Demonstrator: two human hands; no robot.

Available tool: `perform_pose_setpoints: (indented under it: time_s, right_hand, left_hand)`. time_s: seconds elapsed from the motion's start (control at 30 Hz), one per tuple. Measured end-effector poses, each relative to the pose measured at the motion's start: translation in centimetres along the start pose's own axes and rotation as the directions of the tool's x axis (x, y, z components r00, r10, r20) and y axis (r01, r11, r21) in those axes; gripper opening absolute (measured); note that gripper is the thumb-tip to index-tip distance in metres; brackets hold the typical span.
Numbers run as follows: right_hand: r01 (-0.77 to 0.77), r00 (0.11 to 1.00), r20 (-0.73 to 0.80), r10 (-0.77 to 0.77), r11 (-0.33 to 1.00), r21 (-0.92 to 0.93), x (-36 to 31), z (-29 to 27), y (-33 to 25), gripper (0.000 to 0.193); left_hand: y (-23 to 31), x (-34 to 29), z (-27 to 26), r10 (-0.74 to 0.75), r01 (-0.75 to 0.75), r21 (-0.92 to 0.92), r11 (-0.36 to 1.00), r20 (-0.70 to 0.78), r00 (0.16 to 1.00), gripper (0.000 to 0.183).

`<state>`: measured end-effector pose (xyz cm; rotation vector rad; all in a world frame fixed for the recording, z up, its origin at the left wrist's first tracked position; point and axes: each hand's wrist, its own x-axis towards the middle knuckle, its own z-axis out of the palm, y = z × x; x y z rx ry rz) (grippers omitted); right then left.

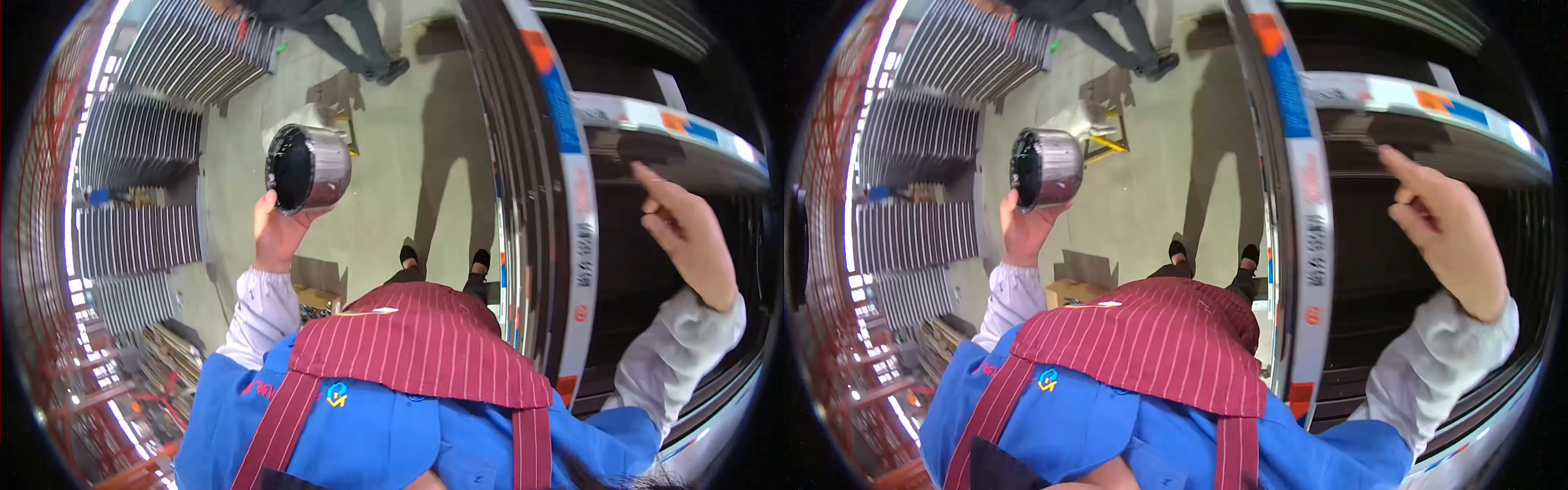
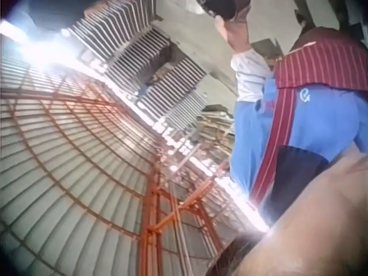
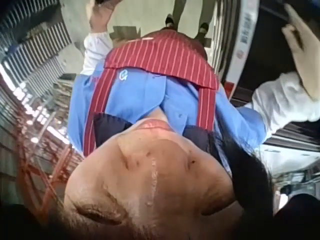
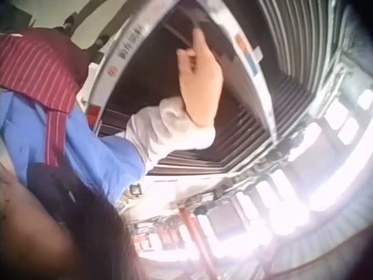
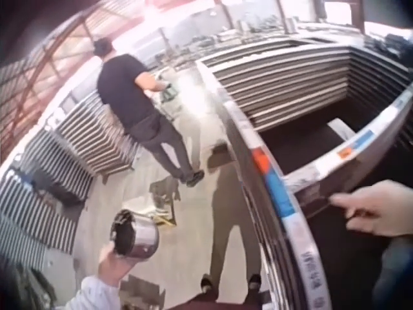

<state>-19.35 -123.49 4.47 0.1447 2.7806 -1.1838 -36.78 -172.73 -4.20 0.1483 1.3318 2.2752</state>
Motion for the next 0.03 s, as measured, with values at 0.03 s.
perform_pose_setpoints:
  time_s: [0.03]
  right_hand:
    - [-0.055,0.998,-0.020,0.054,0.996,-0.074,1.02,-1.15,-1.04,0.054]
  left_hand:
    - [0.38,-0.16,-1.62,0.017,-0.011,0.090,0.996,-0.057,0.998,0.069]
